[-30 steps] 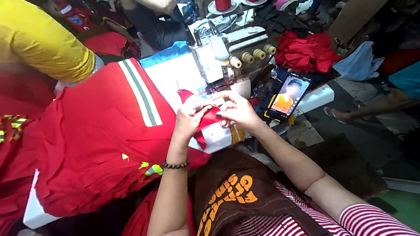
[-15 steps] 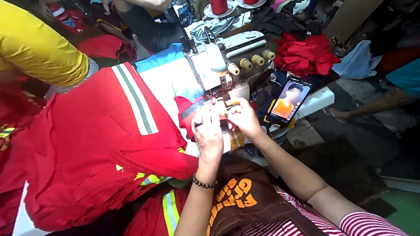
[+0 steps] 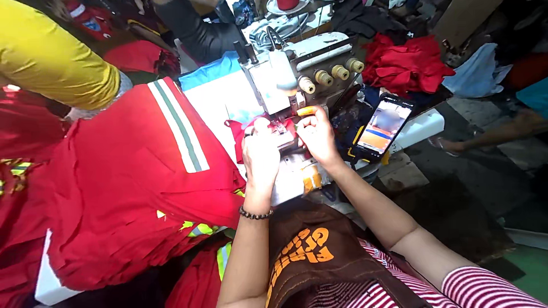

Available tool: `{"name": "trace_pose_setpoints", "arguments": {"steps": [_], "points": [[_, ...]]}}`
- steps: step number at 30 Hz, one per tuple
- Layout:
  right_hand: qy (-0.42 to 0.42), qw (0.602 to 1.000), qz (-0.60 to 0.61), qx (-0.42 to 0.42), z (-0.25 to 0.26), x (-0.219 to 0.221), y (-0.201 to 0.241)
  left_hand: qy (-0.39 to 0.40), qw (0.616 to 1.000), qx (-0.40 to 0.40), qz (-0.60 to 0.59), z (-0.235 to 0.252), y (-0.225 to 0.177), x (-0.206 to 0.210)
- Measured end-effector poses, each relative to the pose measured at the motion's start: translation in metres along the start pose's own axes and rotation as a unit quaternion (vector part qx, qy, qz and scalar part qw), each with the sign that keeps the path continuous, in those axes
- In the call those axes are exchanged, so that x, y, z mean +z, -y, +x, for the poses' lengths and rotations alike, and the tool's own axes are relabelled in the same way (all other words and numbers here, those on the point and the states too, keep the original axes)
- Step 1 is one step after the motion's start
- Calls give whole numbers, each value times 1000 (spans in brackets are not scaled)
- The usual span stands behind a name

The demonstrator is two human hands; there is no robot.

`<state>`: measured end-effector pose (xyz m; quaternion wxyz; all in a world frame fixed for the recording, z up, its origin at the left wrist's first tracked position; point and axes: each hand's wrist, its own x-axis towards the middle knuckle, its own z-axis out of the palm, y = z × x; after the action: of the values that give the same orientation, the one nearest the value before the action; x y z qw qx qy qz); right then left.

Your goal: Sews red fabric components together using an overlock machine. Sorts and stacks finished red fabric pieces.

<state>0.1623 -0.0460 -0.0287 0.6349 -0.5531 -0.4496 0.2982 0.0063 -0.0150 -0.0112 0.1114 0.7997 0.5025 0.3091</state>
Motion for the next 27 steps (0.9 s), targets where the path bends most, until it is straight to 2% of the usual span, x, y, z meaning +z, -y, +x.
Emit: {"name": "trace_pose_setpoints", "arguments": {"steps": [2,6,10,13,15,17,18,22,27], "points": [[-22,999,-39,-21,4,-1,-4,7,999,26,27,6,2,-7],[16,995,-102,8,-21,-19,-5,-11,995,49,89,15,7,-11],[29,988,-149,1,-32,-28,-12,12,998,23,52,13,21,-30],[40,988,-148,-2,-38,-35,-13,-12,1000,15,12,-2,52,-49],[56,986,-156,-2,-43,-41,-14,39,998,27,45,-25,82,-66],[78,981,-176,-1,-48,-46,-16,114,990,3,86,-47,105,-79],[90,978,-188,-8,-50,-46,-16,125,986,-2,108,-54,116,-80],[150,969,-198,-15,-58,-40,-11,72,991,13,111,-54,131,-75],[186,964,-180,-60,-69,-36,-7,12,999,-34,31,-45,120,-79]]}}
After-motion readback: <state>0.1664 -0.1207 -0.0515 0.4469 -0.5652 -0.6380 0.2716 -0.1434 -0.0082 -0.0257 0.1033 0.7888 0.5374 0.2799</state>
